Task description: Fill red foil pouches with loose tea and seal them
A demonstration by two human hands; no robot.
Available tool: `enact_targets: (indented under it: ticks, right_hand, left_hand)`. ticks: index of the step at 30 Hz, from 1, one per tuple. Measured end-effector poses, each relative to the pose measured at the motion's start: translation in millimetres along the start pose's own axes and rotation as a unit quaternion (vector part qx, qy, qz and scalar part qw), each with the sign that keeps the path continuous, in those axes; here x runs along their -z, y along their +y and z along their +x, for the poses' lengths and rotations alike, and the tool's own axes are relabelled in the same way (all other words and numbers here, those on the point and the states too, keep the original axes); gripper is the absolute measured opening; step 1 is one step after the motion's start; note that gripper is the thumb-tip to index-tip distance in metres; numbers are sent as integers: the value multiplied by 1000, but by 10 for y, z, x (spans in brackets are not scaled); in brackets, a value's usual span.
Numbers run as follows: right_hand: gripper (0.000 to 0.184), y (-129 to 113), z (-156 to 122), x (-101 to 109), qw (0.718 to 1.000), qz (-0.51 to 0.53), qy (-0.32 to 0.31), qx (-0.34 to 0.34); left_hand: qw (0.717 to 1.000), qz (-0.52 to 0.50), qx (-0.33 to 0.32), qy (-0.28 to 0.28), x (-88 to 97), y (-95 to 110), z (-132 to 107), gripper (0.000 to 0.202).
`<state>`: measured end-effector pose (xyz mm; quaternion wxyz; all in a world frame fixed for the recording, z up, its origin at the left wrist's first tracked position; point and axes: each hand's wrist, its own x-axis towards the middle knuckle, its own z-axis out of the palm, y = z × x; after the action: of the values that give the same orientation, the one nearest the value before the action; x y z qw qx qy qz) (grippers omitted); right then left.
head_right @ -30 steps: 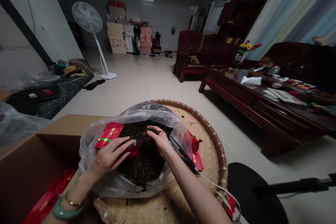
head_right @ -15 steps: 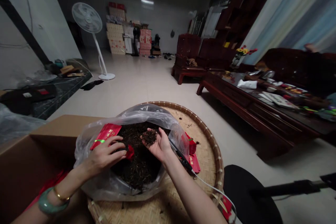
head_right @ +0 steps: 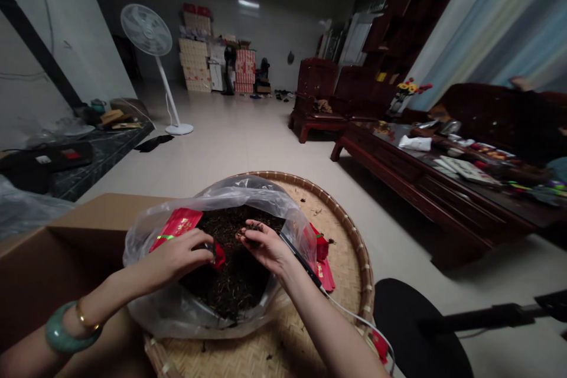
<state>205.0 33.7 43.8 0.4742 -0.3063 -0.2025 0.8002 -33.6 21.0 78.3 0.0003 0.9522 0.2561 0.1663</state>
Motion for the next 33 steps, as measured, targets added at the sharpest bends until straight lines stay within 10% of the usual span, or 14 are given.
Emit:
enact_targets:
  ticks: [24,33]
  right_hand:
    - [21,-325,-79,-605,933,-353,-47,-56]
    - [48,-388,-104,-640,722,-671,-144,87]
  left_hand:
    - [996,-79,33,3,-170,-67,161,22]
    - [999,-17,18,34,-162,-131,124,17]
